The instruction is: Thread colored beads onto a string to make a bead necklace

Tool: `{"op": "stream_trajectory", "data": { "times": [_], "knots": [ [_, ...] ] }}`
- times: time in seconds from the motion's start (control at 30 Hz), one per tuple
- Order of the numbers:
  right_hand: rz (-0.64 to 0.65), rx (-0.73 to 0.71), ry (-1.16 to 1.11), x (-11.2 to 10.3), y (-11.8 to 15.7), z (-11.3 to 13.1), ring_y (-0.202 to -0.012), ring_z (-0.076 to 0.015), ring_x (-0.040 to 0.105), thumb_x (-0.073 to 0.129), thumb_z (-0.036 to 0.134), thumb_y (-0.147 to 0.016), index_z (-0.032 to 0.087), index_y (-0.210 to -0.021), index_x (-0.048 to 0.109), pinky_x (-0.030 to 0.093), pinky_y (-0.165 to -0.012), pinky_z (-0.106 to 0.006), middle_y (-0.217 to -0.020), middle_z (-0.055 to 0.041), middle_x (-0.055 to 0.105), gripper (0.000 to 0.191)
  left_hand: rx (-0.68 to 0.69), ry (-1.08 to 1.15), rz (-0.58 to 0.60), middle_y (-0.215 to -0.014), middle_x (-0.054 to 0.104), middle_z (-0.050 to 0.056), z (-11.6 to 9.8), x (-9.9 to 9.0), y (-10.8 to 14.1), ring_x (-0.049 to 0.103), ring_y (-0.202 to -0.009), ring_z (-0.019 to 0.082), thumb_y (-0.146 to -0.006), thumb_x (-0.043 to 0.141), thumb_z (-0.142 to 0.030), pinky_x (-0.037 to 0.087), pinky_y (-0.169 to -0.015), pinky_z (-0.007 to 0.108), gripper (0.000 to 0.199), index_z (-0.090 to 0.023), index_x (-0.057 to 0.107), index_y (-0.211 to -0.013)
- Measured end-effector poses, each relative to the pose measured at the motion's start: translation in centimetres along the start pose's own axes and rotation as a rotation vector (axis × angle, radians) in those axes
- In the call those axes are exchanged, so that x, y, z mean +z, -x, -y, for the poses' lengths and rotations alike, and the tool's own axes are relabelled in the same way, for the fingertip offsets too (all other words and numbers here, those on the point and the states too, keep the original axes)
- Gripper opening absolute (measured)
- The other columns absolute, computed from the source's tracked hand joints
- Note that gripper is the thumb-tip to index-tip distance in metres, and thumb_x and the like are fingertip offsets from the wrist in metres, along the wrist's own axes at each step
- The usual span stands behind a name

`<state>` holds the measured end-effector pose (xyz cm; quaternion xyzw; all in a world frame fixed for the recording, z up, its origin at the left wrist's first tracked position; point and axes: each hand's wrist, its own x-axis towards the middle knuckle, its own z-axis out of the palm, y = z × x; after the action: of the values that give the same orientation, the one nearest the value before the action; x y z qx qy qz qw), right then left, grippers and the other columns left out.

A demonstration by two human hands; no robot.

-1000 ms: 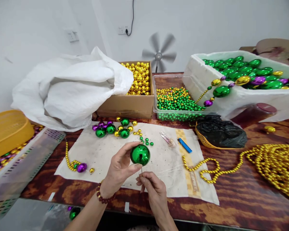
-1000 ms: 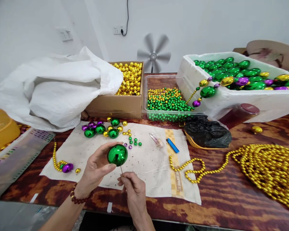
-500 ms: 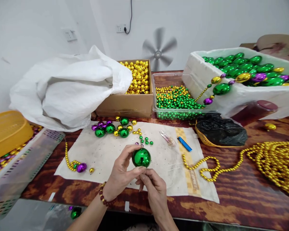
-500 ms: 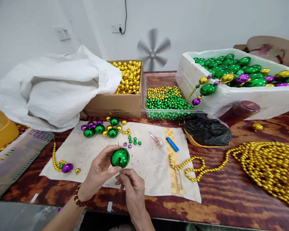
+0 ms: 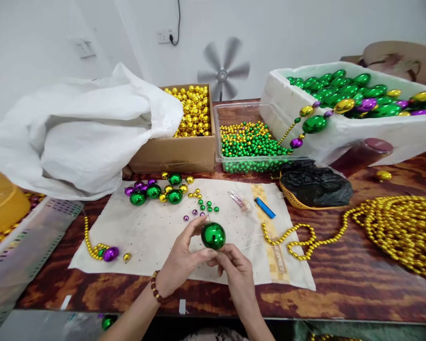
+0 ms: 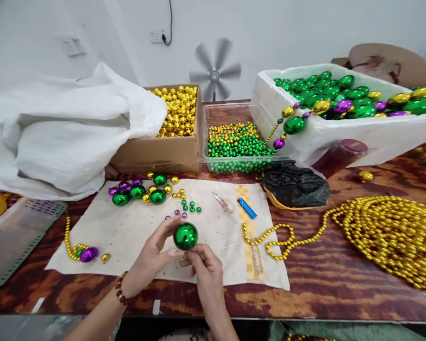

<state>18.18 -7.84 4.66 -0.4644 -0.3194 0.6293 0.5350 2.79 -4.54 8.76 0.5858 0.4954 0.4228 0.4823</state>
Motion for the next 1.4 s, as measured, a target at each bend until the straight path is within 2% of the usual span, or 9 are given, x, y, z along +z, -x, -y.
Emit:
{"op": "stream_trajectory", "data": {
  "times": [0.23, 0.4, 0.63, 0.77, 0.93, 1.03, 1.17, 1.27, 1.4],
  "knots": [
    [-0.069, 0.036, -0.036, -2.9, -0.3, -0.2, -0.059, -0.0155, 0.063, 0.080, 0.049, -0.075, 0.016, -0.078, 0.068, 0.040, -0.045, -0.020, -0.073, -0.0065, 0.071, 0.034, 0.164, -0.710, -0.128, -0.111, 0.067, 0.011, 2.7, -2.4, -7.5, 0.063, -0.102, 0.023, -0.100, 0.043, -0.023, 0.050, -0.091, 0.038, 0.028, -0.018, 0.067, -0.113],
    [-0.066, 0.046, 0.002, -3.4, -0.3, -0.7, -0.050, -0.0101, 0.050, 0.078, 0.052, -0.076, 0.016, -0.075, 0.068, 0.037, -0.045, -0.019, -0.061, -0.0023, 0.064, 0.037, 0.246, -1.301, 0.070, -0.104, 0.063, 0.013, 3.6, -2.8, -12.9, 0.056, -0.100, 0.027, -0.095, 0.042, -0.010, 0.046, -0.086, 0.040, 0.030, -0.018, 0.071, -0.098],
    [-0.097, 0.058, -0.022, -4.1, 0.0, -0.5, -0.053, -0.0119, 0.053, 0.079, 0.053, -0.074, 0.016, -0.075, 0.066, 0.038, -0.047, -0.020, -0.064, -0.0030, 0.065, 0.039, 0.281, -1.376, 0.222, -0.105, 0.061, 0.012, 2.7, -3.4, -14.6, 0.052, -0.100, 0.028, -0.093, 0.047, -0.014, 0.042, -0.086, 0.040, 0.023, -0.018, 0.069, -0.097],
    [-0.076, 0.066, -0.024, -4.0, 0.1, -0.9, -0.055, -0.0126, 0.053, 0.079, 0.054, -0.074, 0.016, -0.076, 0.066, 0.039, -0.048, -0.021, -0.064, -0.0026, 0.064, 0.039, 0.260, -1.265, 0.180, -0.104, 0.061, 0.011, 2.9, -4.2, -12.8, 0.056, -0.097, 0.025, -0.095, 0.045, -0.018, 0.045, -0.088, 0.037, 0.023, -0.017, 0.066, -0.105],
    [-0.063, 0.081, -0.003, -3.5, 0.0, -1.2, -0.052, -0.0124, 0.052, 0.077, 0.057, -0.074, 0.017, -0.077, 0.065, 0.039, -0.048, -0.021, -0.060, -0.0018, 0.063, 0.042, 0.158, -1.195, 0.288, -0.099, 0.064, 0.009, 3.7, -4.6, -10.0, 0.059, -0.098, 0.026, -0.090, 0.056, -0.019, 0.046, -0.086, 0.038, 0.013, -0.018, 0.066, -0.097],
    [-0.068, 0.075, 0.012, -3.3, 0.2, -1.2, -0.053, -0.0128, 0.053, 0.077, 0.058, -0.073, 0.017, -0.076, 0.065, 0.040, -0.049, -0.022, -0.060, -0.0015, 0.062, 0.043, 0.107, -1.017, 0.229, -0.092, 0.065, 0.008, 3.8, -4.6, -9.4, 0.060, -0.092, 0.025, -0.086, 0.058, -0.016, 0.046, -0.084, 0.038, 0.008, -0.018, 0.066, -0.087],
    [-0.050, 0.061, 0.049, -3.3, 0.7, -1.3, -0.054, -0.0136, 0.055, 0.075, 0.058, -0.075, 0.017, -0.075, 0.065, 0.040, -0.048, -0.022, -0.062, -0.0013, 0.061, 0.042, -0.080, -0.271, 0.007, -0.087, 0.068, 0.004, 2.8, -4.4, -8.5, 0.063, -0.080, 0.019, -0.083, 0.067, -0.024, 0.048, -0.074, 0.032, 0.010, -0.018, 0.067, -0.091],
    [0.008, 0.041, 0.103, -3.2, 1.1, -1.5, -0.054, -0.0135, 0.056, 0.072, 0.055, -0.080, 0.017, -0.077, 0.066, 0.041, -0.050, -0.023, -0.065, -0.0018, 0.062, 0.039, -0.229, 0.338, -0.035, -0.087, 0.070, 0.003, 1.5, -3.9, -6.8, 0.065, -0.075, 0.015, -0.081, 0.075, -0.032, 0.049, -0.072, 0.028, 0.024, -0.018, 0.071, -0.099],
    [0.064, -0.007, 0.183, -3.0, 1.6, -1.4, -0.055, -0.0137, 0.058, 0.069, 0.053, -0.084, 0.017, -0.078, 0.067, 0.044, -0.053, -0.023, -0.066, -0.0022, 0.063, 0.036, -0.277, 0.694, -0.017, -0.087, 0.073, 0.006, 0.2, -3.0, -4.7, 0.069, -0.082, 0.016, -0.081, 0.078, -0.032, 0.054, -0.080, 0.030, 0.025, -0.015, 0.075, -0.100]
  ]
}}
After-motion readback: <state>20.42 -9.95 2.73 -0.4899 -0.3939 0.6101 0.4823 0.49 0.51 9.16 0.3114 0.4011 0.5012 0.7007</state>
